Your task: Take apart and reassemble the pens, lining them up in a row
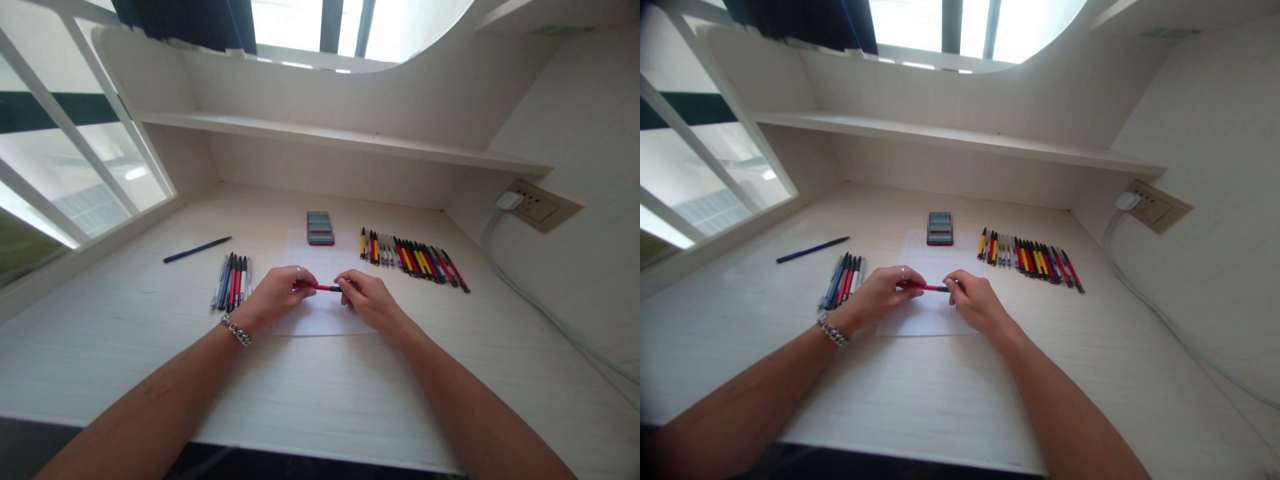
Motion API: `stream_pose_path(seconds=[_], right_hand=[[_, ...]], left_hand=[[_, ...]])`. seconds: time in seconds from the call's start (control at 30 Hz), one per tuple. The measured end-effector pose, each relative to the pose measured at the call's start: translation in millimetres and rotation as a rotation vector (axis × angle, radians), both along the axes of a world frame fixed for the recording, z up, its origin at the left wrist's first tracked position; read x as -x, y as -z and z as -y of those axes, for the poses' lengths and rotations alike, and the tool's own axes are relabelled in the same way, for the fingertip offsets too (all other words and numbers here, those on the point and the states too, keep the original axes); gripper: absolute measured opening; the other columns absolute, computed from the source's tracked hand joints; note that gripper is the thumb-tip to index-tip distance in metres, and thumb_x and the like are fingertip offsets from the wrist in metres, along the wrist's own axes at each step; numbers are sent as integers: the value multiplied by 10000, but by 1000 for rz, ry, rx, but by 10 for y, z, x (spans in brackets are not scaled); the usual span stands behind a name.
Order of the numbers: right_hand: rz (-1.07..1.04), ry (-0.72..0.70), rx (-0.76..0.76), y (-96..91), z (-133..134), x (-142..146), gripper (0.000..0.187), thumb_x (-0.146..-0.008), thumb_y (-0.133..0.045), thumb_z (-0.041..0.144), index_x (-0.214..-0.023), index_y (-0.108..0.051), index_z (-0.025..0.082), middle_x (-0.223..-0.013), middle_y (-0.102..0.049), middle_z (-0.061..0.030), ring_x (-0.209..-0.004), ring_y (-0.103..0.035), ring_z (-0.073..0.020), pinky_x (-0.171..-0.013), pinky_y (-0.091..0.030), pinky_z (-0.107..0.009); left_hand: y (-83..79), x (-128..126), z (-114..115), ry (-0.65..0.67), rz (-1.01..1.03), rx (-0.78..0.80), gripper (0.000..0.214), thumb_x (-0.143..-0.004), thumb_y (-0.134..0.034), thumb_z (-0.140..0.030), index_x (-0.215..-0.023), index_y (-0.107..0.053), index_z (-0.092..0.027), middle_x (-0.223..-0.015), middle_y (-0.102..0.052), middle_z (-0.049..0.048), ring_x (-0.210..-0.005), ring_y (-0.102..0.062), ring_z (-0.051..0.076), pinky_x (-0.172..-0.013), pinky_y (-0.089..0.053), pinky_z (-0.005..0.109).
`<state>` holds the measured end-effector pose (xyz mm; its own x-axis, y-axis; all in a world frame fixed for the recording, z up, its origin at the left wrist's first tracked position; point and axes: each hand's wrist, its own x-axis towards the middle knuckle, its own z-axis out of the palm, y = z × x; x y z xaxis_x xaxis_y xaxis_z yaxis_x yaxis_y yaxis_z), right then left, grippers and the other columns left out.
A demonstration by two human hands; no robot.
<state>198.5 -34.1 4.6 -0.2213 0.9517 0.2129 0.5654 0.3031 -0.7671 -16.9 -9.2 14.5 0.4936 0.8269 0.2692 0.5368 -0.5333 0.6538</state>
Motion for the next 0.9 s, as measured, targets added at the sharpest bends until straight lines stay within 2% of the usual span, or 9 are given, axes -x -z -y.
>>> stream_pose_path(seconds=[0.2,0.3,0.4,0.5,0.57,0.67,0.73,0.83,0.9], right_hand=[[-26,7,-143,-43,-12,-24,160,-769,-637,263,-920,-660,214,-922,-668,-23,-781,-596,-139,-673,-442,-239],[16,2,-96,-31,-7,-17,119,-827,-560,266,-851,-659,206,-785,-668,-8,-705,-586,-127,-647,-422,-234],[123,15,-54,-8,-2,7,264,-888,-458,320,-749,-642,191,-655,-636,3,-590,-542,-110,-581,-376,-231],[188,22,-40,2,-9,19,321,-904,-423,354,-731,-639,190,-620,-619,5,-561,-518,-109,-551,-346,-233],[183,5,-42,0,-15,15,311,-903,-430,359,-747,-642,195,-642,-628,5,-584,-527,-112,-566,-354,-233],[131,-14,-108,-12,-16,3,165,-845,-549,338,-868,-647,208,-808,-665,-3,-686,-560,-119,-645,-389,-232],[132,-17,-152,-20,-10,2,139,-814,-597,291,-924,-640,219,-886,-667,-6,-755,-569,-127,-694,-395,-233],[228,-13,-151,-28,6,15,110,-848,-548,268,-881,-641,221,-862,-665,-8,-771,-564,-137,-686,-383,-240],[304,-10,-136,-31,15,25,154,-875,-504,289,-868,-639,217,-848,-662,-16,-749,-559,-140,-661,-371,-245]], left_hand=[[-16,-12,8,8,-24,19,195,-846,-521,-287,-918,-690,-222,-810,-703,10,-697,-607,140,-638,-444,242],[-4,-15,12,4,4,10,143,-802,-586,-268,-887,-689,-218,-802,-699,4,-706,-610,140,-652,-451,240],[22,-12,9,-16,40,-9,110,-763,-631,-246,-851,-688,-213,-802,-695,4,-729,-615,144,-679,-461,244],[41,-9,6,-19,46,-12,109,-758,-633,-231,-848,-691,-214,-813,-698,6,-741,-619,147,-694,-467,248],[41,-10,7,-14,40,2,114,-766,-623,-236,-854,-694,-215,-817,-702,8,-741,-621,146,-691,-468,246],[25,-17,10,-8,21,24,141,-801,-585,-258,-878,-698,-222,-813,-708,6,-723,-621,141,-667,-465,239],[14,-23,13,-7,6,25,149,-809,-578,-265,-886,-700,-225,-804,-709,2,-709,-620,137,-656,-464,235],[13,-29,14,-14,3,0,131,-792,-602,-252,-871,-702,-222,-802,-708,0,-715,-622,137,-669,-468,233],[20,-29,14,-25,3,-29,122,-782,-612,-237,-861,-704,-222,-808,-707,0,-724,-624,140,-683,-473,238]])
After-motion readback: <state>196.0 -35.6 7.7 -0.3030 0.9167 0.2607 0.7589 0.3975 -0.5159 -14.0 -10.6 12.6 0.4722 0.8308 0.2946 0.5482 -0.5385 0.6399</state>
